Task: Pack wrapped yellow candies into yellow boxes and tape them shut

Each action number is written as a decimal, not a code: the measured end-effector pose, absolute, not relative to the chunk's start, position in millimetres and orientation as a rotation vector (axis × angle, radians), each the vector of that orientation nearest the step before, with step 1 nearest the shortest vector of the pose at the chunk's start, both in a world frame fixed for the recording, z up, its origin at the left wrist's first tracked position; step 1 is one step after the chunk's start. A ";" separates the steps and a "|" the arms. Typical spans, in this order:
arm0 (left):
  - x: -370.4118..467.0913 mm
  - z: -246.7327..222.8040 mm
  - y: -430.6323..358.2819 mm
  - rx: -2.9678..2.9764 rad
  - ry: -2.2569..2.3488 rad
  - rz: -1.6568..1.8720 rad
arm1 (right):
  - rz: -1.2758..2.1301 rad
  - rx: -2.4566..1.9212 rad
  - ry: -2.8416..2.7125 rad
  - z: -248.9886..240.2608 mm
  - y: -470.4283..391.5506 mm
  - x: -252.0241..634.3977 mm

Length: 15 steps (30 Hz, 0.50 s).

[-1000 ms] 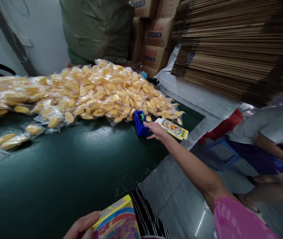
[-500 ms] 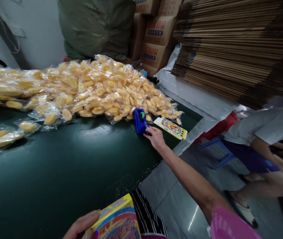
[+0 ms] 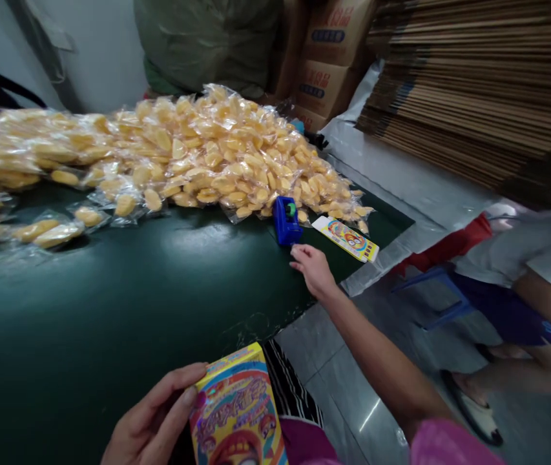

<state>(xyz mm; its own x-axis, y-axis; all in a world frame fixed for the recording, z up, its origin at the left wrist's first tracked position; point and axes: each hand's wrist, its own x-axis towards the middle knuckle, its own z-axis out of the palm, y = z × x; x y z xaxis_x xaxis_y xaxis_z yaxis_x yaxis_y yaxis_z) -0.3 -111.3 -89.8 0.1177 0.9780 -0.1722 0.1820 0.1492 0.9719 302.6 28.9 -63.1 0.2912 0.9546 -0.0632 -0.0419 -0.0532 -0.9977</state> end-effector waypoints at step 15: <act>7.3 -25.7 -87.3 1.388 1.245 0.946 | 1.861 -0.748 -1.779 -44.3 -76.1 233.9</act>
<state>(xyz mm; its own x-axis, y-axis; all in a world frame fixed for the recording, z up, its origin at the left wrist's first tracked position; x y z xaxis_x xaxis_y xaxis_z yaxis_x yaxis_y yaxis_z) 7.3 -87.3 -25.7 0.1631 0.9843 -0.0669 0.1992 0.0335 0.9794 233.9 -76.1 -44.3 -0.7480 0.6598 -0.0718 0.0421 -0.0609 -0.9973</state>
